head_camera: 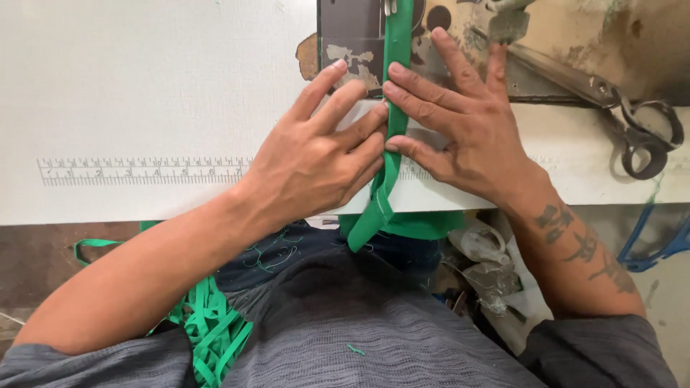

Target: Sewing green fabric strips using an industrial sewing machine and aligning them with a table ruler.

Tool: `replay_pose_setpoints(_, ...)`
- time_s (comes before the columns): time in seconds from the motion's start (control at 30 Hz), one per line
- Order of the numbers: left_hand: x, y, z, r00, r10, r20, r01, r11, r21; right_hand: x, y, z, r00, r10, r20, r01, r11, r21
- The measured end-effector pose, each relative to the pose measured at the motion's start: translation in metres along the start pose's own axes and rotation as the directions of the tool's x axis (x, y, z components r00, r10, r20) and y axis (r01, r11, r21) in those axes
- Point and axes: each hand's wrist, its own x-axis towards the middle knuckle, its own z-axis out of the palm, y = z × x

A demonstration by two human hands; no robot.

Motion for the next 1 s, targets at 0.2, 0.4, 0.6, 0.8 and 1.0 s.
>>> replay_pose_setpoints(0.2,0.005,-0.012,0.006,1.0,-0.015,-0.001,0.015,1.0,0.011,0.012,0.007,0.0,0.998,0.053,-0.026,-0.051,0.997,0.063)
replay_pose_setpoints(0.4,-0.004,0.038,-0.007,0.981,-0.194,0.007,0.194,0.98,-0.046,-0.003,-0.04,-0.002,0.988,0.138,-0.065,-0.124,0.973,0.194)
replay_pose_setpoints(0.6,-0.06,0.141,-0.023,0.692,-0.712,-0.122,0.559,0.634,-0.535,-0.05,-0.126,0.027,0.783,0.532,-0.324,-0.533,0.841,0.092)
replay_pose_setpoints(0.8,-0.08,0.147,0.007,0.36,-0.83,0.426,0.754,-0.01,-0.657,-0.062,-0.146,0.037,0.776,0.524,-0.351,-0.461,0.851,0.251)
replay_pose_setpoints(1.0,-0.06,0.157,0.007,0.268,-0.833,0.484,0.384,-0.369,-0.847,-0.073,-0.154,0.039,0.695,0.644,-0.321,-0.544,0.762,0.351)
